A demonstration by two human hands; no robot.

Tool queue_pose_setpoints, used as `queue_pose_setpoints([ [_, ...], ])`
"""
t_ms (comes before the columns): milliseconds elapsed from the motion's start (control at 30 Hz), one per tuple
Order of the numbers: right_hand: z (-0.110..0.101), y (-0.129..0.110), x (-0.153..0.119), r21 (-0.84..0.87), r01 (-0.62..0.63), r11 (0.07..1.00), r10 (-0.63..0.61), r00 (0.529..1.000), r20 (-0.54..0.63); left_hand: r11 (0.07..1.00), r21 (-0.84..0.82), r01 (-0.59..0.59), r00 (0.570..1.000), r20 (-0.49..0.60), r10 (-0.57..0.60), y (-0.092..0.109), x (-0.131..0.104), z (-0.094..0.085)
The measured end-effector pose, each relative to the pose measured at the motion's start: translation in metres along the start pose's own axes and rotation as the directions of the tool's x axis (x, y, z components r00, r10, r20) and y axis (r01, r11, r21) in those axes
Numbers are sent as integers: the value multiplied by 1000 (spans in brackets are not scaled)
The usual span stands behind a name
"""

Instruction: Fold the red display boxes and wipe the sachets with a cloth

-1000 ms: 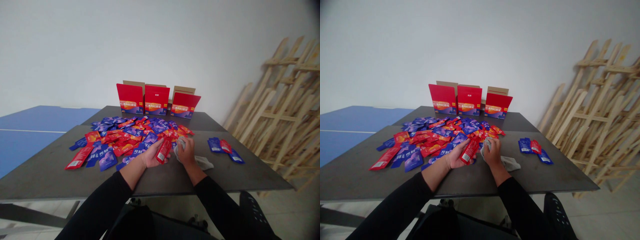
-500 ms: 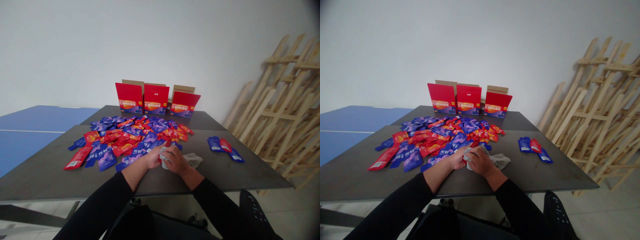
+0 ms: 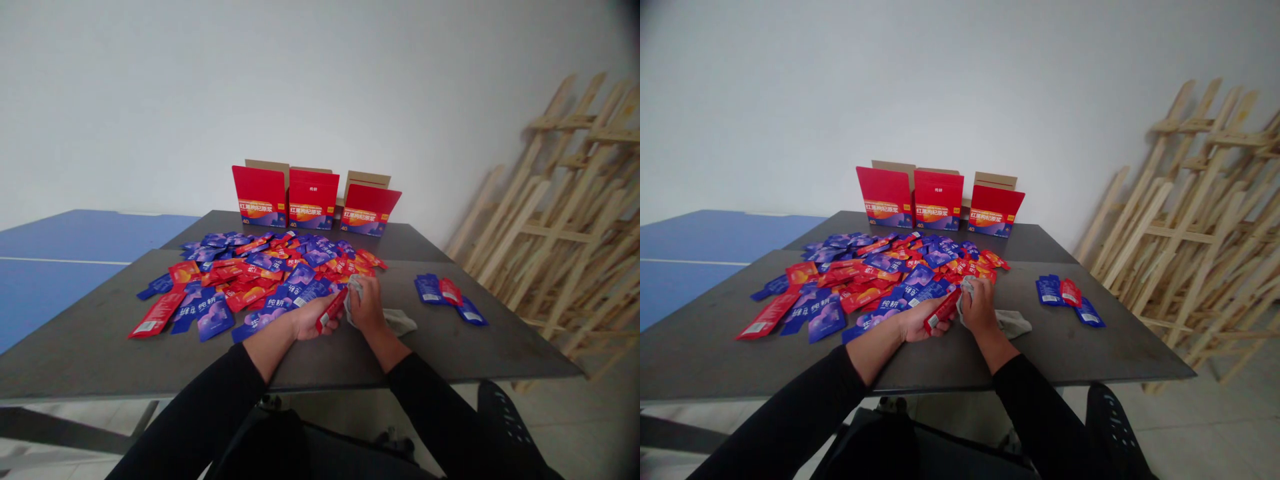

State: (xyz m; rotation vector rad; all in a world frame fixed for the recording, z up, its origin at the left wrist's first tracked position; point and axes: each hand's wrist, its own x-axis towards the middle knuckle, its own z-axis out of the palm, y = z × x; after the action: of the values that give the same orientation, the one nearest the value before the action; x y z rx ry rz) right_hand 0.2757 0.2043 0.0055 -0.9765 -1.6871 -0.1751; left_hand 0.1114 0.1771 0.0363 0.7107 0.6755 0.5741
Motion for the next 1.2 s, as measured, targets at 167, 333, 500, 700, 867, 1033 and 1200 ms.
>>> queue_pose_setpoints([
  [167,3,9,0,-29,-155,987,155,988,-4,996,-85,38,994,107,-29,7,-1,-8],
  [333,6,13,-4,-39,-181,983,185,972,148,973,-223,-50,983,162,88,12,-2,-11],
  [500,-6,-2,-6,-58,-62,996,74,965,251,920,-257,-296,948,38,315,12,0,-5],
  [700,-19,-22,9,20,-66,998,53,921,386,818,-222,-530,848,-130,514,8,6,-2],
  [867,-26,-35,24,37,-284,958,208,778,593,734,-182,-654,755,-210,621,7,10,-2],
  [1033,-33,-45,28,12,-559,829,405,615,676,748,-119,-653,755,-176,631,5,13,0],
  [1200,-50,-8,48,72,-685,725,558,646,520,802,-111,-587,801,-221,556,4,13,1],
])
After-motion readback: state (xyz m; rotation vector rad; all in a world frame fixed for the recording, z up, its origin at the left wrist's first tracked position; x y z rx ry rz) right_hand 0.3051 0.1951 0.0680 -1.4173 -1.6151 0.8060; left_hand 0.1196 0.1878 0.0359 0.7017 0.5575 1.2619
